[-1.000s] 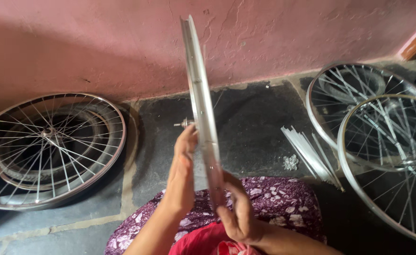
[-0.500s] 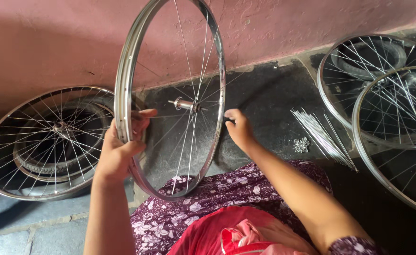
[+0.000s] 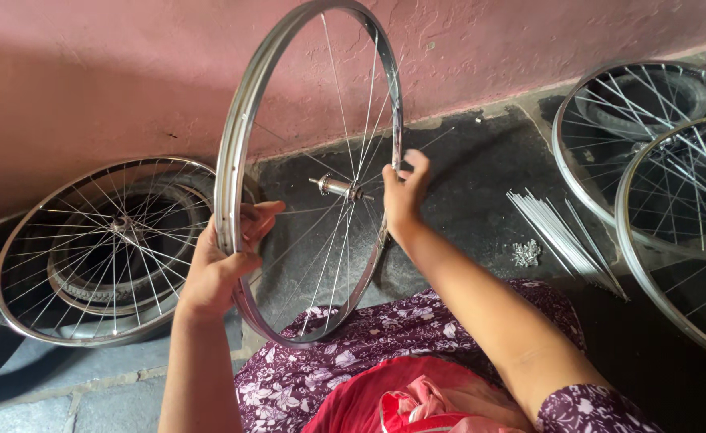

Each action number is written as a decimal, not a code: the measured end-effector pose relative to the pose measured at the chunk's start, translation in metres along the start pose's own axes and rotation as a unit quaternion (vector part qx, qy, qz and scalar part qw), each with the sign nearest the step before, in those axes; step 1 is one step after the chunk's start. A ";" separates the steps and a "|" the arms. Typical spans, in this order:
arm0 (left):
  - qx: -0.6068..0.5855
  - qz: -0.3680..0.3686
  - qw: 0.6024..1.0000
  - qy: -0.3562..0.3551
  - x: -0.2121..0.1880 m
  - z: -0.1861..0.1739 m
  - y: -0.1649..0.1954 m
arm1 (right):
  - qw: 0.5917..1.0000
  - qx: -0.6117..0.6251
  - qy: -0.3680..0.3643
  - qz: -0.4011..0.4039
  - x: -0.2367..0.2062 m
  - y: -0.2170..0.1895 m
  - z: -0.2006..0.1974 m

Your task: The person inserts bicycle spokes into the hub and rim of a bicycle wheel, threading them through the rim holes and adjusting their positions. The person works on one wheel at a time, handling multiple spokes and occasionally rotating the wheel to access different sections.

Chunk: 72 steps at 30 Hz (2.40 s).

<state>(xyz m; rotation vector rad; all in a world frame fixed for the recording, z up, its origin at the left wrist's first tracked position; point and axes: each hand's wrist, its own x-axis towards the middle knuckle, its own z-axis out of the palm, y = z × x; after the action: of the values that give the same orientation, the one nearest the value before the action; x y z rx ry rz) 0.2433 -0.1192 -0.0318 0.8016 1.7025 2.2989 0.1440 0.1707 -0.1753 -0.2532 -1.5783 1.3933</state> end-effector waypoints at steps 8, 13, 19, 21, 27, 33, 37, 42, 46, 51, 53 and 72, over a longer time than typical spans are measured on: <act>0.043 -0.022 0.999 0.003 0.000 0.014 0.004 | 0.863 0.205 -0.049 0.459 0.026 0.002 0.003; 0.058 -0.027 0.998 -0.014 0.002 0.023 0.006 | 0.942 0.205 -0.040 0.262 0.016 -0.001 0.009; 0.053 -0.037 0.998 -0.022 0.002 0.027 0.005 | 0.985 0.110 -0.083 0.103 0.055 0.007 0.014; 0.033 -0.033 0.999 -0.029 0.002 0.029 0.004 | 0.993 0.116 -0.026 -0.026 0.060 0.005 0.004; 0.047 -0.050 0.998 -0.007 0.003 0.035 0.003 | 0.951 0.234 -0.127 -0.157 0.036 -0.052 -0.036; 0.121 -0.030 0.992 0.017 -0.001 0.050 0.002 | 0.869 -0.040 -0.281 -0.406 -0.005 -0.106 -0.041; 0.124 -0.016 0.992 0.021 -0.007 0.056 -0.001 | 0.860 -0.129 -0.293 -0.398 -0.011 -0.117 -0.028; 0.096 -0.011 0.995 0.024 -0.014 0.062 -0.007 | 0.846 -0.161 -0.313 -0.400 -0.015 -0.122 -0.019; 0.103 -0.054 0.993 0.032 -0.019 0.069 -0.013 | 0.844 -0.160 -0.266 -0.436 -0.016 -0.125 -0.027; 0.176 0.016 0.984 -0.015 -0.025 0.069 -0.014 | 0.852 -0.209 -0.157 -0.454 0.014 -0.123 -0.035; 0.173 -0.001 0.985 -0.002 -0.029 0.070 -0.017 | 0.855 -0.237 -0.138 -0.441 0.019 -0.121 -0.037; 0.220 0.072 0.966 0.112 -0.070 0.073 -0.064 | 0.786 0.402 -0.400 0.249 -0.011 -0.076 -0.016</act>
<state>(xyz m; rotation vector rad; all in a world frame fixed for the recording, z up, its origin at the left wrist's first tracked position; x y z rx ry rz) 0.3283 -0.0676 -0.0989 0.7804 2.3827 2.1975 0.1941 0.1495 -0.1184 0.5626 -1.3906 2.7068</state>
